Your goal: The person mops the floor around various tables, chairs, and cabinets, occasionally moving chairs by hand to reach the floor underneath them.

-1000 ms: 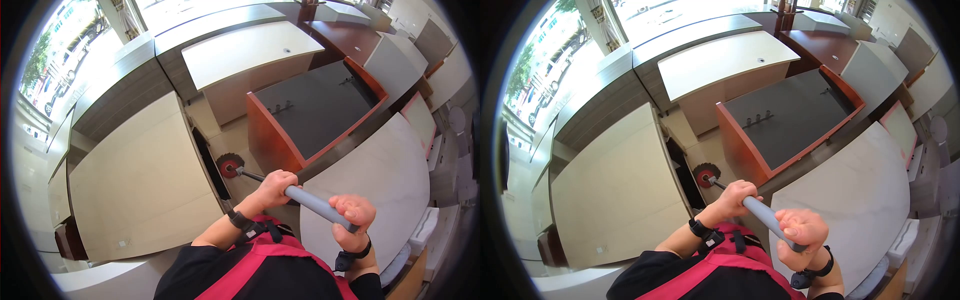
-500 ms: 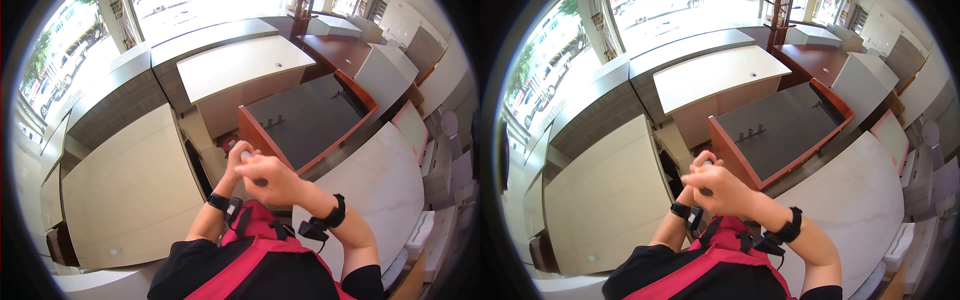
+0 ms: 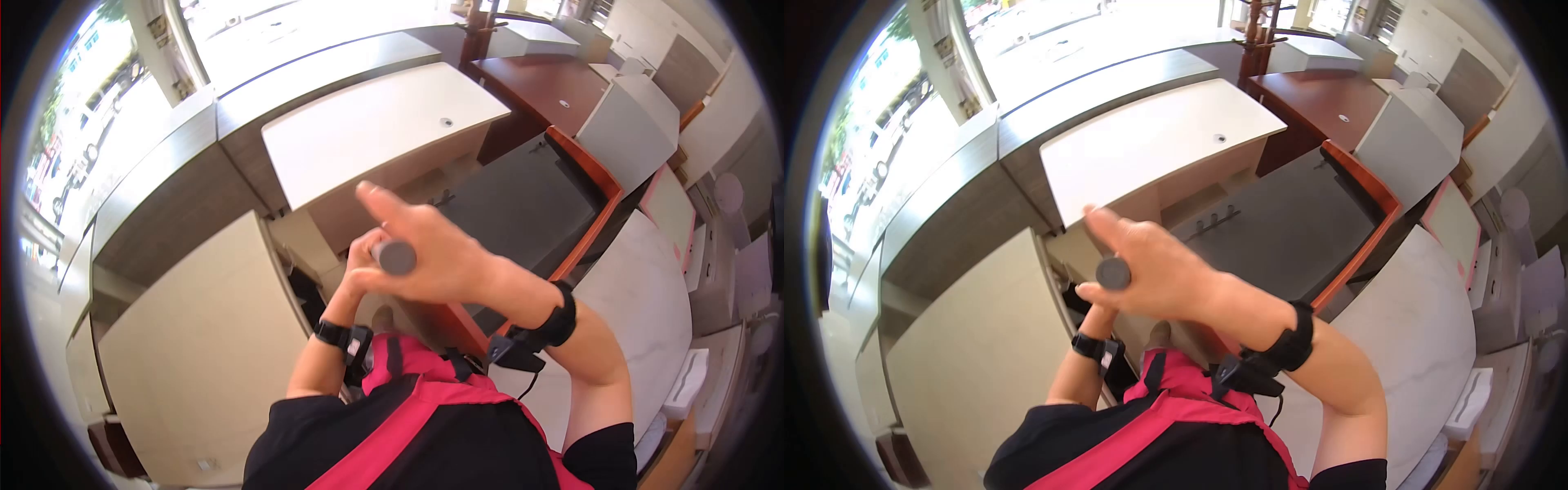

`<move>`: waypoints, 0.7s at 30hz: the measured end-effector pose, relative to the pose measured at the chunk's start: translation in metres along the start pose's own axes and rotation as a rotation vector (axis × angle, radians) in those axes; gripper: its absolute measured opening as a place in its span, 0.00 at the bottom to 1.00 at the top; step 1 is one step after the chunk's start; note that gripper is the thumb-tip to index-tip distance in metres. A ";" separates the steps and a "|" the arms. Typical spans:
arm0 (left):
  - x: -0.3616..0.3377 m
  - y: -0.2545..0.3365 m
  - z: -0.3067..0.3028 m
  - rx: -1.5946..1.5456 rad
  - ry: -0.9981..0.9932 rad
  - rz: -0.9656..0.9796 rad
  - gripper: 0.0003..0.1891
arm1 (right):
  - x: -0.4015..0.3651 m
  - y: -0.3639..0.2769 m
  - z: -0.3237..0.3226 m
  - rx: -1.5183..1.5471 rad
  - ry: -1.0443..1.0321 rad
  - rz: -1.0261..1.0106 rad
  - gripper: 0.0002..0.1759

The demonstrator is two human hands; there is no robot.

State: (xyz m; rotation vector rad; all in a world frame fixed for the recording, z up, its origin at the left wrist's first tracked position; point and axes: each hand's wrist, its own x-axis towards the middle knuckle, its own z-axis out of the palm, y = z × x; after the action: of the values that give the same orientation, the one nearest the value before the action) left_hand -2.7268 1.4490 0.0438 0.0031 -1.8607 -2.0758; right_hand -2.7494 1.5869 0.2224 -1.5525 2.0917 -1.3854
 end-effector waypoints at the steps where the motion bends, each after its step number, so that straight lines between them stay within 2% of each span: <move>1: 0.009 0.003 0.000 0.006 -0.045 0.011 0.10 | 0.013 0.011 0.001 0.109 -0.016 -0.043 0.34; 5: 0.035 -0.005 -0.024 0.153 -0.104 0.012 0.14 | 0.064 0.029 0.000 0.172 0.018 -0.118 0.26; 7: 0.055 -0.012 -0.035 0.245 -0.093 0.004 0.15 | 0.088 0.044 0.010 0.078 -0.030 -0.231 0.21; 8: 0.065 -0.018 -0.038 0.290 -0.089 -0.004 0.16 | 0.099 0.046 0.005 0.124 -0.166 -0.234 0.20; 9: 0.077 -0.022 -0.040 0.327 -0.093 -0.011 0.17 | 0.107 0.054 0.007 0.290 -0.204 -0.209 0.21; 11: 0.102 -0.024 -0.042 0.355 -0.122 -0.007 0.19 | 0.121 0.059 -0.001 0.225 -0.071 -0.226 0.22; 14: 0.142 -0.016 -0.036 0.225 -0.285 0.062 0.19 | 0.140 0.069 -0.009 0.245 0.017 -0.108 0.16; 17: 0.171 -0.031 -0.034 0.161 -0.373 0.036 0.18 | 0.154 0.088 -0.024 0.252 0.063 -0.129 0.20; 20: 0.188 -0.044 -0.043 0.078 -0.526 -0.015 0.18 | 0.156 0.087 -0.033 0.181 0.134 -0.159 0.17; 21: 0.189 -0.047 -0.045 0.070 -0.562 -0.008 0.18 | 0.158 0.085 -0.033 0.170 0.163 -0.194 0.12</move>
State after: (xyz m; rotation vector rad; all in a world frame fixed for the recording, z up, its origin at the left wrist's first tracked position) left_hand -2.9061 1.3603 0.0358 -0.6143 -2.2381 -2.1653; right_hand -2.8935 1.4753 0.2323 -1.6576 1.8899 -1.7611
